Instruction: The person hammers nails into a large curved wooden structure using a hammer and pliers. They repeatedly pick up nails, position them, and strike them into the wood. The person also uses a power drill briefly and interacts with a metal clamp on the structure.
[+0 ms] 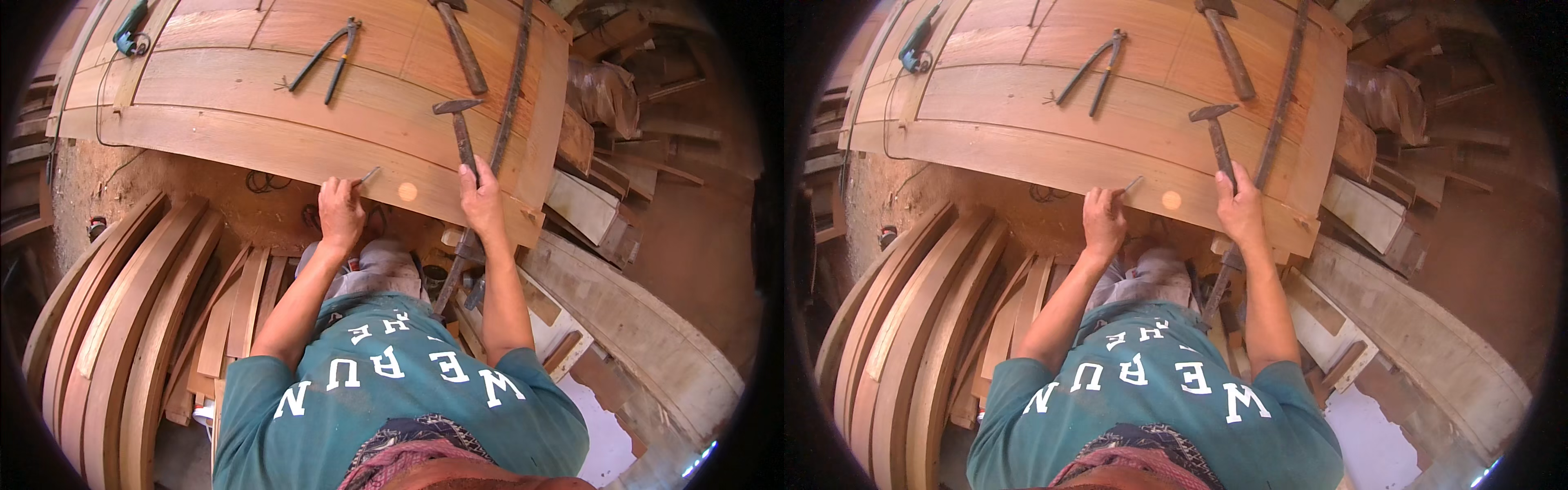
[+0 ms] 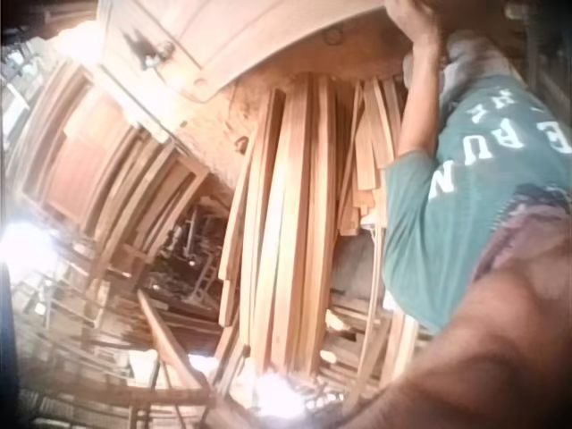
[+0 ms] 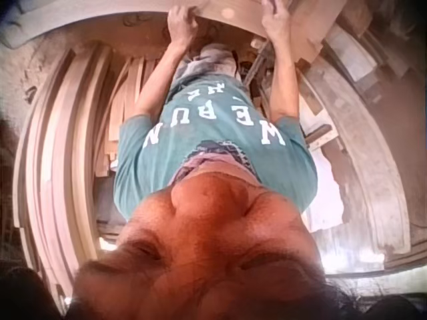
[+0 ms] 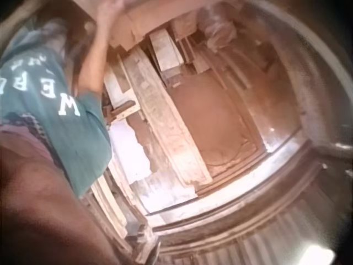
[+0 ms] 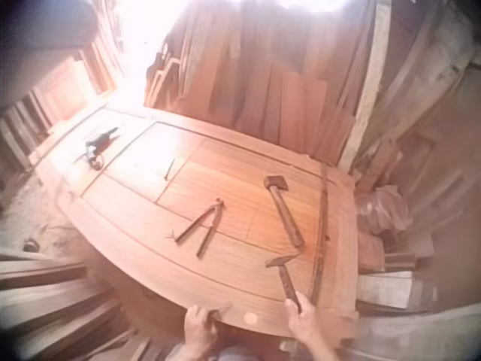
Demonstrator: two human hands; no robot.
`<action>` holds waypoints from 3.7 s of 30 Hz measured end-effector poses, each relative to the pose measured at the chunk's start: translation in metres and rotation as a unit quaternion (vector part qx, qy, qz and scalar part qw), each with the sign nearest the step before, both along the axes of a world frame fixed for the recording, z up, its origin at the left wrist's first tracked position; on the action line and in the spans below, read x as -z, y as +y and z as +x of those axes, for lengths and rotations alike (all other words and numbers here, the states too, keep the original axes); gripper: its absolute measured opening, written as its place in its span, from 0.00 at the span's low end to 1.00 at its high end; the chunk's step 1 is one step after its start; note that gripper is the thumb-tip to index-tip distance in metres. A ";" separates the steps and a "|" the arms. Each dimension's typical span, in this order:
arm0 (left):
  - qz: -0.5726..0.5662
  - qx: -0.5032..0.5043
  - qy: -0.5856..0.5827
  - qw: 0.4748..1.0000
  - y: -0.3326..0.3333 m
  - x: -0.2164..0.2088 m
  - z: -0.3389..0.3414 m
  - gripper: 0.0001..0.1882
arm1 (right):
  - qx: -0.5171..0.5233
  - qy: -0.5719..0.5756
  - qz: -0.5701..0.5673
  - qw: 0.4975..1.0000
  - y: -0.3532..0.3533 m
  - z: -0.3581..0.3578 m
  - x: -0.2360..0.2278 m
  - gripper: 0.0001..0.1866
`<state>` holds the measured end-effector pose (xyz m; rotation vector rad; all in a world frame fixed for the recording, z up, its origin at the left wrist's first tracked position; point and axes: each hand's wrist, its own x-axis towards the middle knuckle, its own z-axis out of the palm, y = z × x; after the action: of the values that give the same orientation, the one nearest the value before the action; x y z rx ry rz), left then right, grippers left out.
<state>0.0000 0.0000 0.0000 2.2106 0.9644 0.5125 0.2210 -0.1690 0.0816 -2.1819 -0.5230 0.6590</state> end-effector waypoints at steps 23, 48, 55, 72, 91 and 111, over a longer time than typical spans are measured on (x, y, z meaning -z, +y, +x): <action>0.161 0.118 -0.002 0.980 0.062 0.027 0.058 0.04 | 0.038 -0.147 -0.141 0.978 -0.040 -0.101 0.000 0.33; 0.150 0.112 0.012 0.982 0.066 0.030 0.056 0.05 | 0.032 -0.206 -0.172 0.963 -0.030 -0.115 0.022 0.34; 0.150 0.111 0.029 0.982 0.065 0.028 0.056 0.06 | 0.048 -0.233 -0.138 0.962 -0.030 -0.118 0.006 0.34; 0.152 0.113 0.021 0.982 0.066 0.027 0.057 0.05 | 0.043 -0.250 -0.120 0.960 -0.036 -0.118 0.019 0.36; 0.158 0.120 0.011 0.980 0.066 0.030 0.056 0.05 | 0.021 -0.226 -0.175 0.958 -0.040 -0.110 0.035 0.35; 0.161 0.118 -0.012 0.980 0.058 0.014 0.054 0.04 | 0.094 -0.134 -0.075 0.984 -0.049 -0.096 0.001 0.29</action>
<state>0.0541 0.0578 -0.0145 2.5589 0.6270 0.6159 0.1250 -0.2179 0.0803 -2.4433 -0.4068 0.3116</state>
